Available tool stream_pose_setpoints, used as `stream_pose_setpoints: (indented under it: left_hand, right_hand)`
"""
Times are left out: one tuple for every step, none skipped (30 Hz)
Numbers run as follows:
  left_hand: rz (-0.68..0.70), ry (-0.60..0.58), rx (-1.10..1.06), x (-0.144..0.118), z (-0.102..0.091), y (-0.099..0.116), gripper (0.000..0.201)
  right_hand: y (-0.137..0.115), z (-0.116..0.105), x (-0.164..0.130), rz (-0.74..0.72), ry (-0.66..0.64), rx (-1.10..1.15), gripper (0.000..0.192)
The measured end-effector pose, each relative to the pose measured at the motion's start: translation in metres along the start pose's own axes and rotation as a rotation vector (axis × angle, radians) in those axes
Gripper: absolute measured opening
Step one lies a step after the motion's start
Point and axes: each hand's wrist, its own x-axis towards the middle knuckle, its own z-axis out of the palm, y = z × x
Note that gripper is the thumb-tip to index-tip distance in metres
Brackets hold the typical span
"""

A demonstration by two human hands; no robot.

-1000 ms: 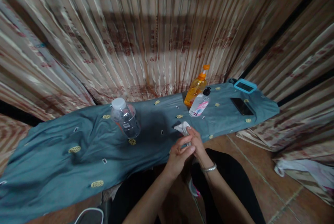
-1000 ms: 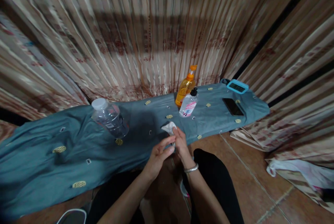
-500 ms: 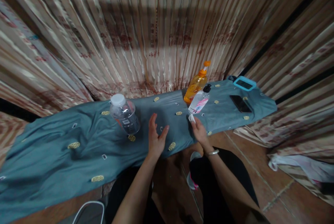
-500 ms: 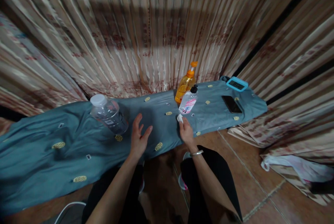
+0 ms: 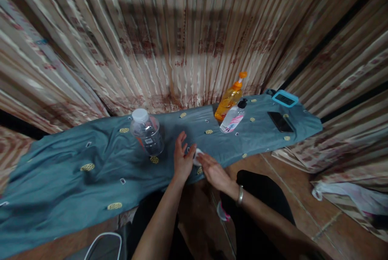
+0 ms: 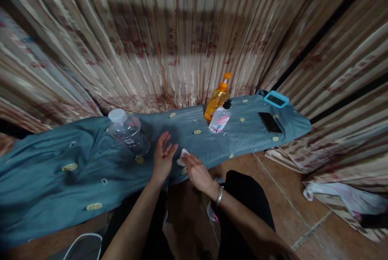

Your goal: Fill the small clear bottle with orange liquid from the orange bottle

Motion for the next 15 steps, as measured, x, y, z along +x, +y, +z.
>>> stream_pose_setpoints:
  left_hand:
    - [-0.019,-0.019,-0.033,-0.003,0.001,0.000,0.049]
    - [-0.039,-0.042,-0.063,-0.006,0.003,0.001,0.046]
    - [-0.057,-0.067,-0.088,-0.009,0.004,0.001,0.044]
    - [-0.072,-0.090,-0.105,-0.012,0.005,0.002,0.042]
    - [-0.081,-0.107,-0.113,-0.014,0.007,0.003,0.041]
    - [-0.087,-0.117,-0.115,-0.015,0.008,0.003,0.040]
    - [-0.090,-0.123,-0.114,-0.016,0.009,0.004,0.038]
    - [-0.092,-0.125,-0.115,-0.016,0.010,0.005,0.037]
    - [-0.094,-0.126,-0.119,-0.015,0.011,0.005,0.036]
    - [-0.096,-0.127,-0.127,-0.014,0.011,0.006,0.035]
    - [-0.100,-0.127,-0.137,-0.013,0.012,0.007,0.034]
    - [-0.105,-0.129,-0.144,-0.012,0.011,0.007,0.033]
    - [-0.109,-0.130,-0.147,-0.011,0.011,0.008,0.034]
    - [-0.110,-0.129,-0.147,-0.010,0.011,0.008,0.034]
    - [-0.111,-0.125,-0.143,-0.009,0.010,0.008,0.035]
  right_hand:
    - [0.022,-0.011,0.005,0.082,0.028,-0.031,0.048]
    - [0.042,-0.020,0.015,0.186,0.069,-0.035,0.047]
    - [0.060,-0.027,0.028,0.296,0.127,-0.014,0.045]
    - [0.073,-0.031,0.045,0.339,0.164,-0.010,0.046]
    - [0.082,-0.031,0.064,0.371,0.195,0.001,0.046]
    - [0.085,-0.029,0.085,0.392,0.221,0.019,0.045]
    - [0.084,-0.022,0.106,0.396,0.238,0.040,0.045]
    - [0.078,-0.014,0.126,0.397,0.249,0.071,0.043]
    - [0.069,-0.004,0.144,0.388,0.253,0.110,0.040]
    - [0.057,0.008,0.160,0.370,0.248,0.158,0.036]
    - [0.044,0.019,0.171,0.341,0.235,0.212,0.030]
    - [0.030,0.030,0.177,0.308,0.220,0.271,0.027]
    - [0.017,0.040,0.178,0.275,0.206,0.333,0.029]
    - [0.005,0.047,0.174,0.240,0.192,0.393,0.032]
    - [-0.005,0.053,0.164,0.222,0.185,0.469,0.035]
